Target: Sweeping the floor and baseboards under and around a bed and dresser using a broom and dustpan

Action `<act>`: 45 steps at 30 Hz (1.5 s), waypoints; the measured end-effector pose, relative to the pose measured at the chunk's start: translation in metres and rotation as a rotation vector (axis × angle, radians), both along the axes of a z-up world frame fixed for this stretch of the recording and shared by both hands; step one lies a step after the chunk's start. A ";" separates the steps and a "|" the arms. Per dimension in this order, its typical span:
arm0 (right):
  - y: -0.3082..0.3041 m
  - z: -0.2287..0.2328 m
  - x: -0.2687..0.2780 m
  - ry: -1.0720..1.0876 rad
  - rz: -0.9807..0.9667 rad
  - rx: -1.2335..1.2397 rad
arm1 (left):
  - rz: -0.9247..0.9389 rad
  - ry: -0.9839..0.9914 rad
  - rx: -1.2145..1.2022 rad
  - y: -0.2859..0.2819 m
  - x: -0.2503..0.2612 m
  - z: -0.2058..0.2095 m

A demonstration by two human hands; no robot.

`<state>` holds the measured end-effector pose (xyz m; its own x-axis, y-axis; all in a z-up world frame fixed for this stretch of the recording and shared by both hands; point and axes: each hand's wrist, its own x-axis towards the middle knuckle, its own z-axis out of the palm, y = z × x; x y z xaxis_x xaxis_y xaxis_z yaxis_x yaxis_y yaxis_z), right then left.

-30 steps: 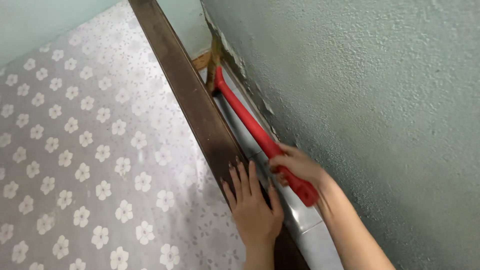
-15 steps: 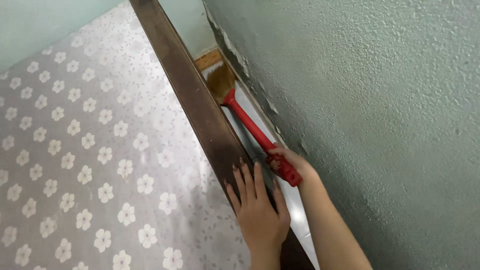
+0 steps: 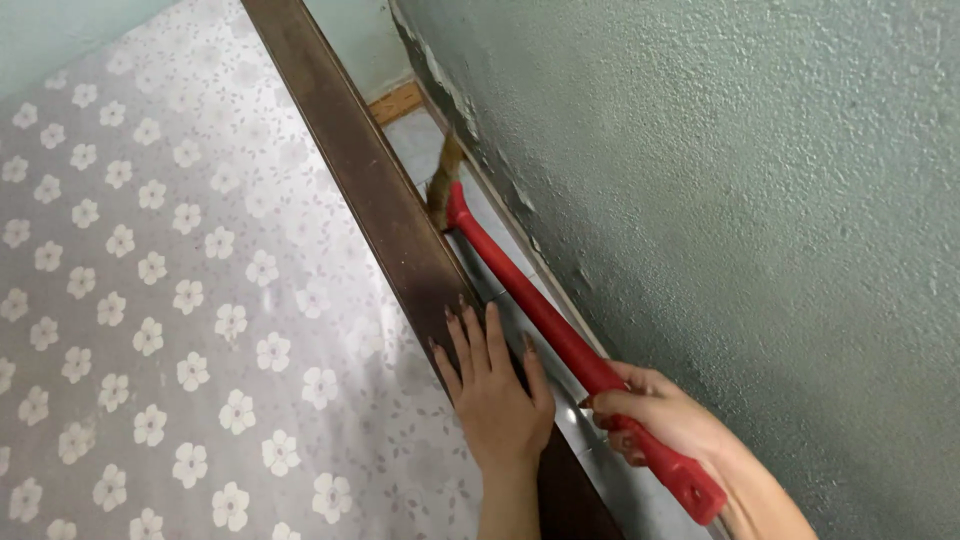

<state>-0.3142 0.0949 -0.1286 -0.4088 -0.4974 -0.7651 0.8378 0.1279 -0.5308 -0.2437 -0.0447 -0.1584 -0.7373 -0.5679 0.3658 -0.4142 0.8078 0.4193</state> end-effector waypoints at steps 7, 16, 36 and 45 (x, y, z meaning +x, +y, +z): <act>-0.075 -0.043 -0.059 0.315 0.197 0.000 | -0.008 -0.023 0.002 -0.002 -0.001 -0.002; -0.178 -0.147 -0.131 0.337 0.183 0.229 | -0.020 0.012 -0.025 -0.003 -0.002 0.001; 0.005 -0.100 0.002 -0.012 -0.108 0.187 | -0.003 -0.017 0.011 -0.001 0.000 -0.002; 0.056 0.000 0.041 0.020 0.035 0.086 | 0.011 0.024 0.010 0.000 0.000 -0.003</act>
<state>-0.2737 0.1507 -0.1281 -0.4078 -0.4446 -0.7975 0.8216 0.2025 -0.5329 -0.2434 -0.0443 -0.1613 -0.7221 -0.5796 0.3777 -0.4125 0.7990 0.4376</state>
